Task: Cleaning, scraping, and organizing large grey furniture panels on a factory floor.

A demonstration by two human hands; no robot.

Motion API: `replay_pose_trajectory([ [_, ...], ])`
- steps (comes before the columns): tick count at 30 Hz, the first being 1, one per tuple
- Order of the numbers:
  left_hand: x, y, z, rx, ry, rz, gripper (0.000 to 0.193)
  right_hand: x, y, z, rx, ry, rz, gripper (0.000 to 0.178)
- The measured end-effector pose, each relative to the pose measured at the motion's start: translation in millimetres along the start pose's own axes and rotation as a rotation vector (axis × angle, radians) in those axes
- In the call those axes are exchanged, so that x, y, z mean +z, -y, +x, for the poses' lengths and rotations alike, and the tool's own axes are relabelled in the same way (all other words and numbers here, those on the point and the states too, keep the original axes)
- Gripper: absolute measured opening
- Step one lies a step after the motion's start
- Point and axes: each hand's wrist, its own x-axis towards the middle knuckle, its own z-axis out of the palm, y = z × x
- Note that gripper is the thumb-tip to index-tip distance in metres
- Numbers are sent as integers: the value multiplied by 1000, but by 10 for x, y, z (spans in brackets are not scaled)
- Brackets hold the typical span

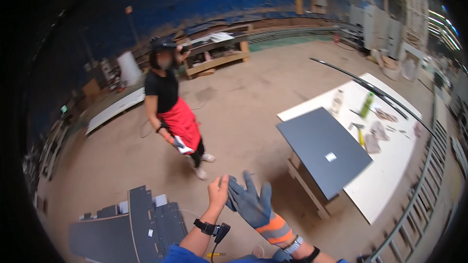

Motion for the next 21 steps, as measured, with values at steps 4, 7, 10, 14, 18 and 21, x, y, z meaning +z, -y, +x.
replay_pose_trajectory([
  [4,324,194,510,-61,-126,31,40,-751,436,209,135,-62,-152,62],
  [7,931,123,692,-78,-147,-8,42,-1745,1345,-262,267,-220,-556,62],
  [10,1681,197,956,-152,-202,11,45,-1824,2407,-277,328,-314,-764,78],
  [14,3102,-389,952,-164,220,-253,43,-1843,3417,-27,220,-651,-514,26],
  [18,4043,-623,940,-101,709,-259,49,-2584,4213,-36,38,-906,-785,8],
  [21,4193,-273,898,71,891,-144,64,-3500,4937,-402,-36,-1055,-1097,4],
])
